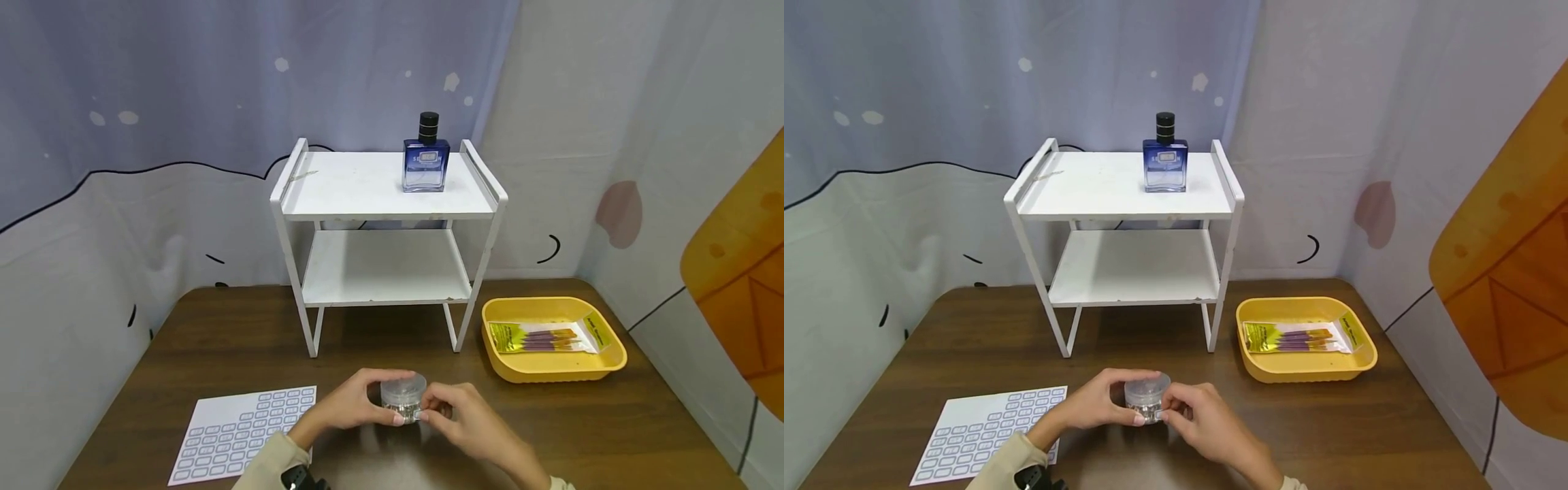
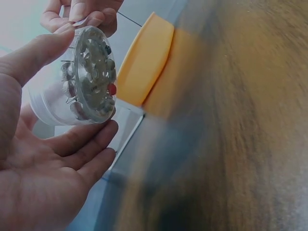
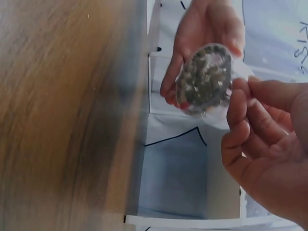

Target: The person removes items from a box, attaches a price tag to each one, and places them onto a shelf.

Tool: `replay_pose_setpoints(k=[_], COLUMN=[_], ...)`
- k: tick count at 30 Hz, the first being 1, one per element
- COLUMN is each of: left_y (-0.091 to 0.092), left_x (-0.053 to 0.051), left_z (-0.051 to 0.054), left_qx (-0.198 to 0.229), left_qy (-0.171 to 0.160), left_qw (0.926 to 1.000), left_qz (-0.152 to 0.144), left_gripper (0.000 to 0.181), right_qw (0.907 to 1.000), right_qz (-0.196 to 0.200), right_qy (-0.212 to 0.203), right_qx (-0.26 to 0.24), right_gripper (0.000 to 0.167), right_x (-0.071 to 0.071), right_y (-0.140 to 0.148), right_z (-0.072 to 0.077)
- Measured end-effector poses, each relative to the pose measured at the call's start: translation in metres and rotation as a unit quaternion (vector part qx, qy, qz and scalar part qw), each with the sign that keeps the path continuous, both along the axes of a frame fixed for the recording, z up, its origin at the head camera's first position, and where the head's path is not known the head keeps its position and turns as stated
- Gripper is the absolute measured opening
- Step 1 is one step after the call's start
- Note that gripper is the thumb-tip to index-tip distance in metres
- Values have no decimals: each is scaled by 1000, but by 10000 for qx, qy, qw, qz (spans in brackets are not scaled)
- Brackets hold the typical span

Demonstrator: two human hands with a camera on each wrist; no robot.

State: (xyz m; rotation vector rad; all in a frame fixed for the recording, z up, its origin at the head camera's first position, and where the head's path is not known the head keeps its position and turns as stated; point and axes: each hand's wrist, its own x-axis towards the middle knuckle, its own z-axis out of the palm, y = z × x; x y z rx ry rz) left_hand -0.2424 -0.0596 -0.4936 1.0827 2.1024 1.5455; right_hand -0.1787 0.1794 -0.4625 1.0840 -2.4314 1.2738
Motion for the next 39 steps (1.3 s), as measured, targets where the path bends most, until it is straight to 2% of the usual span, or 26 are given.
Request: replay_pose_setpoints(k=[7, 15, 22, 30, 39], left_y=[1, 1, 1, 1, 0], left_x=[-1, -1, -2, -2, -2], left_z=[6, 9, 13, 16, 16], left_qx=[-71, -49, 5, 42, 95], left_qy=[-20, 43, 46, 133, 249], left_qw=[10000, 9999, 9999, 9996, 9989], left_qz=[36, 94, 101, 247, 378], left_gripper=[62, 62, 62, 63, 63], right_qw=[9987, 9970, 9950, 9920, 9882], right_qz=[-257, -526, -795, -1068, -1454], right_qy=[437, 562, 594, 678, 460], right_qx=[28, -69, -115, -4, 160], right_gripper=[13, 15, 17, 16, 15], right_x=[2, 3, 3, 2, 1], right_y=[-5, -9, -13, -15, -17], right_z=[3, 6, 6, 8, 13])
